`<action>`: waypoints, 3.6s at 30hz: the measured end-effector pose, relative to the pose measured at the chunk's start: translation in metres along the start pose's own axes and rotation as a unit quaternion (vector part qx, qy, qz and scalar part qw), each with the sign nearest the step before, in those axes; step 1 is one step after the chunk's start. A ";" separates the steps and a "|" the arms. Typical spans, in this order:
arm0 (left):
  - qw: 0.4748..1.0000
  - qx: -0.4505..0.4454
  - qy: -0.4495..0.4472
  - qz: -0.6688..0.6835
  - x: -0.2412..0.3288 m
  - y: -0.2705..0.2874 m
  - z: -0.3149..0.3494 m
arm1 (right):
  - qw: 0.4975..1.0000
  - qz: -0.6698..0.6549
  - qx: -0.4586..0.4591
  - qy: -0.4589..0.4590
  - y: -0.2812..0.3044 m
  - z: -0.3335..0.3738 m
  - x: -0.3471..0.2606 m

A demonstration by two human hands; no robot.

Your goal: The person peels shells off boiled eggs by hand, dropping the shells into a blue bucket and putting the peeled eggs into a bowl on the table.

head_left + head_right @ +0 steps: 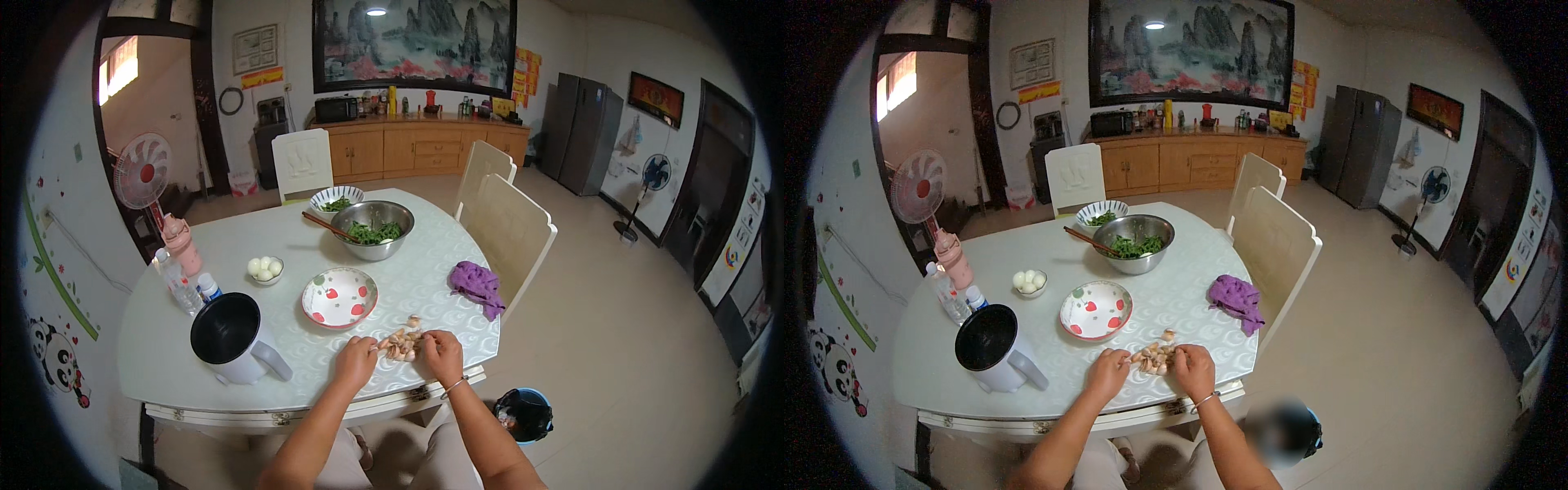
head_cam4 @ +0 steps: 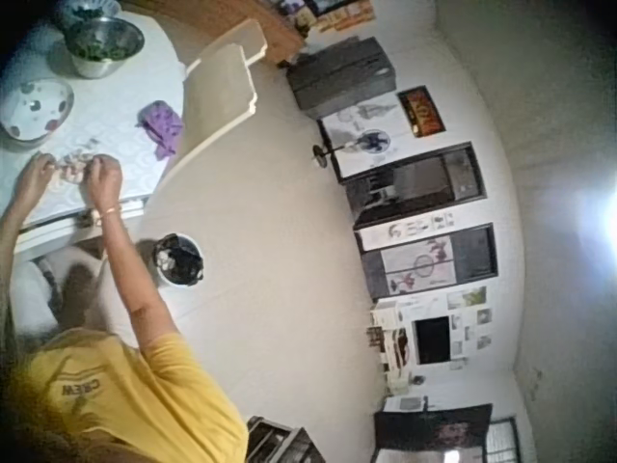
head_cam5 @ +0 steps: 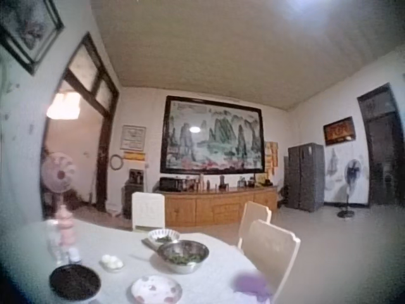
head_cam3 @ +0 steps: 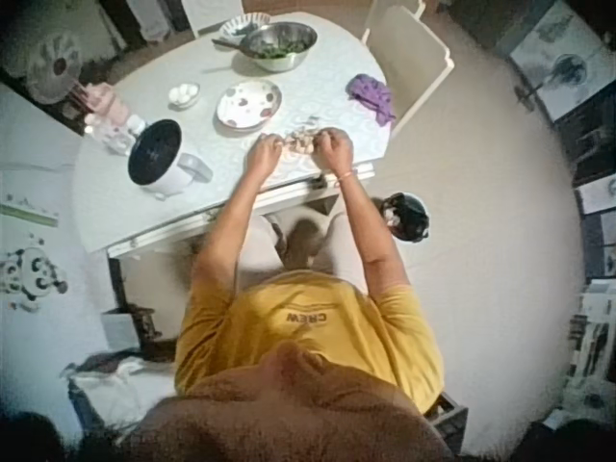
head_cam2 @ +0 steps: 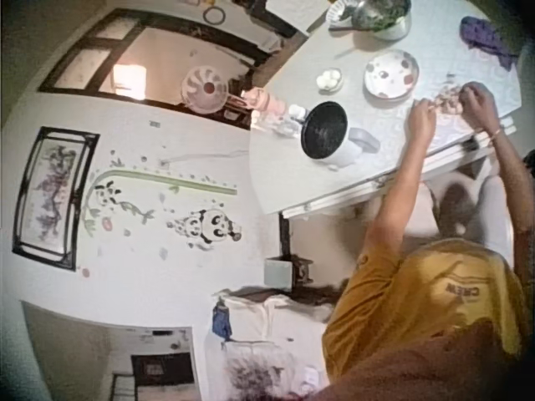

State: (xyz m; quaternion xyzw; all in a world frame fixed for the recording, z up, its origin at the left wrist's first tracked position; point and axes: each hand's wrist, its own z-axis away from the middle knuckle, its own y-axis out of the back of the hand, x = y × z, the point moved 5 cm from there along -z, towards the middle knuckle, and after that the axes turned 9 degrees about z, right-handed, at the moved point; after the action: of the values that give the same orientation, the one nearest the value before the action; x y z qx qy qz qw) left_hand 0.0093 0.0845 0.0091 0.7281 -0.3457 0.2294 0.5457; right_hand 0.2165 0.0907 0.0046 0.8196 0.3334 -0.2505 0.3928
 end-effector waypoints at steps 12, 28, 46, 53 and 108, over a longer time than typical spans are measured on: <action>0.977 0.131 -0.024 0.165 -0.027 0.012 0.020 | 0.999 0.013 0.023 0.025 0.001 0.002 -0.003; 0.702 -0.010 0.205 0.682 -0.032 0.000 0.029 | 0.976 0.010 0.035 0.215 0.006 0.017 -0.043; 0.816 0.110 0.151 0.547 -0.037 0.022 0.037 | 0.977 -0.079 -0.115 0.164 -0.033 0.007 -0.065; 0.801 0.080 0.114 0.582 -0.043 0.006 0.038 | 0.869 -0.335 -0.314 -0.183 -0.077 0.039 -0.067; 0.964 0.147 -0.074 0.208 0.000 0.015 0.048 | 0.789 -0.374 -0.424 -0.240 -0.081 0.032 -0.048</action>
State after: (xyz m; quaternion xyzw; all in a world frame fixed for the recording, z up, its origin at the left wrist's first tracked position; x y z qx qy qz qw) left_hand -0.0037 0.0363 0.0044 0.7269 -0.4917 0.3317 0.3461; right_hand 0.1197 0.0859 -0.0200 0.2953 0.5818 -0.3997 0.6438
